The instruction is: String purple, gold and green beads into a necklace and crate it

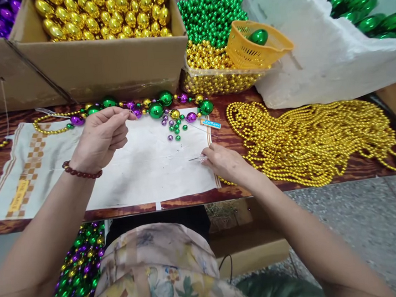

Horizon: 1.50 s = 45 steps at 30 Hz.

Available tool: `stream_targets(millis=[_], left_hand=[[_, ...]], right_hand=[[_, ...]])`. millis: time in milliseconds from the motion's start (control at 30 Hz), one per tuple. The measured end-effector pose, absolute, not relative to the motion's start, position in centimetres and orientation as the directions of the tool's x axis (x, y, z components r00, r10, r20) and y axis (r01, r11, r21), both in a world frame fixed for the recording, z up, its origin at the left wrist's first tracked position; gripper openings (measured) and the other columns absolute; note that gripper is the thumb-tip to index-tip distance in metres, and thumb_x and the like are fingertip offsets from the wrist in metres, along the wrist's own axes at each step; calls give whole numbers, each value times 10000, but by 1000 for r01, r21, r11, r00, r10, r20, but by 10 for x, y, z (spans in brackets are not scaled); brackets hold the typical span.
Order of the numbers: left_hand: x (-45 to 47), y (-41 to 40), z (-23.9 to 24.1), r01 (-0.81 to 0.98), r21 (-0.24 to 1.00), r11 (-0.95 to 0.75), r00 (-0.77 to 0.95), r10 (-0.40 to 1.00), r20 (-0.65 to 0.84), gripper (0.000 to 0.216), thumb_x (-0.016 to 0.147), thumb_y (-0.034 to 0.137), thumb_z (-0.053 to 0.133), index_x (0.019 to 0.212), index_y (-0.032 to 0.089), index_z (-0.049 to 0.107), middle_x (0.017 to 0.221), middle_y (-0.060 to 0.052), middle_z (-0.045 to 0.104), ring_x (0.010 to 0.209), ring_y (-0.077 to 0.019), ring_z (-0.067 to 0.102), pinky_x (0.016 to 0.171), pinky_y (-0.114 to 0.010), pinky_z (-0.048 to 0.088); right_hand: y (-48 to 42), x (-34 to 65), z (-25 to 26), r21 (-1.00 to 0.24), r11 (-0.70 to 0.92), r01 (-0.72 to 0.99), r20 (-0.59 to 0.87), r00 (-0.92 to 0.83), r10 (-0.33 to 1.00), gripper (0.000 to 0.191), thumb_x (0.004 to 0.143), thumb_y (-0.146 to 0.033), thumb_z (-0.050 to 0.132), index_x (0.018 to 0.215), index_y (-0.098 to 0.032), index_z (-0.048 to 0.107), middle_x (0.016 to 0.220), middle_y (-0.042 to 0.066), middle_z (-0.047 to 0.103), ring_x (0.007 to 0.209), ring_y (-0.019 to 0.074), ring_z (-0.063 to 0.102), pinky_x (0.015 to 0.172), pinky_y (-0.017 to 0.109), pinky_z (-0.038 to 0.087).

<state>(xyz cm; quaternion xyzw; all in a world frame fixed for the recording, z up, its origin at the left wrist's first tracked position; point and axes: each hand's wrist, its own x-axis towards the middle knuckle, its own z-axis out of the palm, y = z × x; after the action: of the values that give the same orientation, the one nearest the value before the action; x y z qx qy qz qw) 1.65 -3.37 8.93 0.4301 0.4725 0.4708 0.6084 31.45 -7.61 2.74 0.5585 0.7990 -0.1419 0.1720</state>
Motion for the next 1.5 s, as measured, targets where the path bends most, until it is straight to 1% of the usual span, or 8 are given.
stream_targets(millis=[200,400,533,700,767,900,1200,1500], left_hand=[[14,-36,90,-153,971,184,117,979,-167,115,863,224,678,791,135,671,505,101,196,411,-26,145,387,-163,115],[0,-40,69,-119,964,236,88,970,-227,127,821,267,678,756,159,661,486,100,217,389,-31,150,381,-172,114],[-27,-40,39,81,941,327,64,941,-333,108,792,223,664,737,130,673,466,77,337,380,-36,257,381,-172,203],[-59,-53,8,307,864,399,-26,911,-411,91,772,132,612,745,108,695,461,32,472,416,-79,432,420,-192,360],[-67,-62,0,292,856,426,-78,903,-423,95,777,119,602,808,108,691,501,28,519,425,-88,479,436,-202,410],[-80,-76,-9,210,879,429,-150,902,-405,131,773,101,615,902,125,624,584,28,590,449,-102,567,461,-212,479],[-93,-86,-22,73,906,417,-190,897,-398,168,789,215,689,805,141,539,613,10,634,470,-103,615,480,-214,518],[-94,-86,-24,-24,904,426,-185,887,-423,149,790,202,677,804,138,544,613,12,629,471,-104,614,494,-228,527]], right_hand=[[-70,304,33,-8,339,941,-515,-294,805,240,995,-304,486,1094,-191,674,1115,108,721,991,271,681,682,312,434],[-65,312,24,-40,294,955,-440,-281,853,289,978,-317,472,1070,-218,727,1100,104,740,980,295,688,671,333,434],[-64,308,21,-84,294,952,-350,-305,886,323,956,-368,514,1170,-216,702,1167,107,718,971,310,686,643,339,431],[-65,262,25,-257,440,860,-251,-500,829,304,971,-327,480,1178,-204,664,1070,99,692,878,246,681,633,313,424],[-63,234,25,-293,487,823,-232,-555,799,299,984,-306,459,1195,-202,643,1075,102,679,899,240,672,643,305,424],[-53,178,20,-272,527,805,-246,-588,771,304,998,-274,451,1258,-194,586,1169,120,655,979,260,648,625,305,410],[-25,106,-11,-192,709,678,-97,-732,674,287,1030,-180,344,1162,-177,599,1092,133,640,1005,251,596,564,299,338],[-20,88,-14,-187,766,615,-118,-788,604,334,1028,-144,294,1178,-174,591,1097,135,642,979,250,582,576,314,338]])
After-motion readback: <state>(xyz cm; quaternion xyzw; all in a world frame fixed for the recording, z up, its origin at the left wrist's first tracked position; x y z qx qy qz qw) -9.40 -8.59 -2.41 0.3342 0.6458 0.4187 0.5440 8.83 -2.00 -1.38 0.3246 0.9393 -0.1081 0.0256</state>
